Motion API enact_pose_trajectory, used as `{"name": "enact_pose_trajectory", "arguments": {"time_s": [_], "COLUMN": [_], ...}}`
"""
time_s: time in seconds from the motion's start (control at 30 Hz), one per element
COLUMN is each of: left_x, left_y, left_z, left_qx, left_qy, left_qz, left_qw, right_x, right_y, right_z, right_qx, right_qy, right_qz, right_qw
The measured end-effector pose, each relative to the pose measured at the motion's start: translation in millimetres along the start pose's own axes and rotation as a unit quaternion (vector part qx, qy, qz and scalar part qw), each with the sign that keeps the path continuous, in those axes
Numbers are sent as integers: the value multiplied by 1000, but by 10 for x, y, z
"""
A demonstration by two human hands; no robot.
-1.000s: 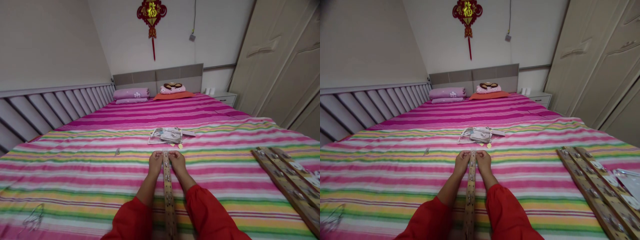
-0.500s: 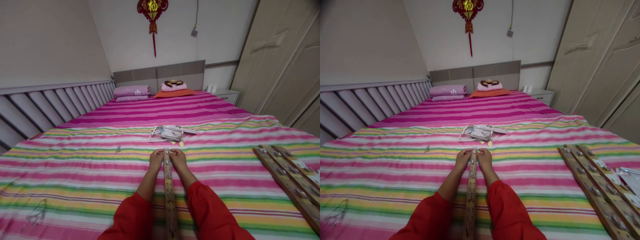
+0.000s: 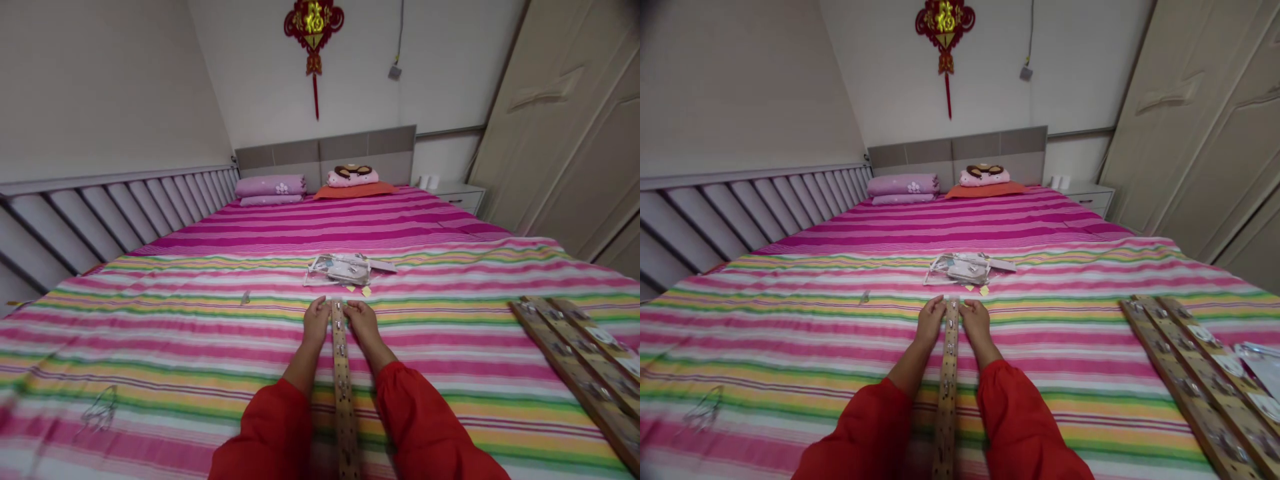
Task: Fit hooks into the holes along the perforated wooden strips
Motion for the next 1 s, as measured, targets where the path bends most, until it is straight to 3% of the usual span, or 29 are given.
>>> {"name": "enact_pose_trajectory", "arguments": {"time_s": [0.27,0.5,0.7,1.0], "left_x": [-83,-242,-412,-730], "left_y": [79,25,-53,-94], "left_z": [-47,-336,-713,-1440], "left_qx": [13,16,12,22], "left_qy": [11,1,-6,-16], "left_qz": [-13,23,44,63], "left_qw": [1000,1000,999,998], "right_x": [25,-84,-319,-884], "right_y": [23,109,153,193], "right_z": [-110,-426,-980,-2149], "right_qx": [56,68,99,104], "right_qy": [19,17,18,14], "right_qz": [52,88,104,135], "right_qw": [997,994,989,985]}}
Point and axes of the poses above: each hand's wrist, its own z-axis towards the middle knuckle, its own x-axis out of the palm, y = z × x, the point moved 7 cm from there along z, towards the middle knuckle, and after that the axes turned 4 degrees about y, right-handed, at the moved point
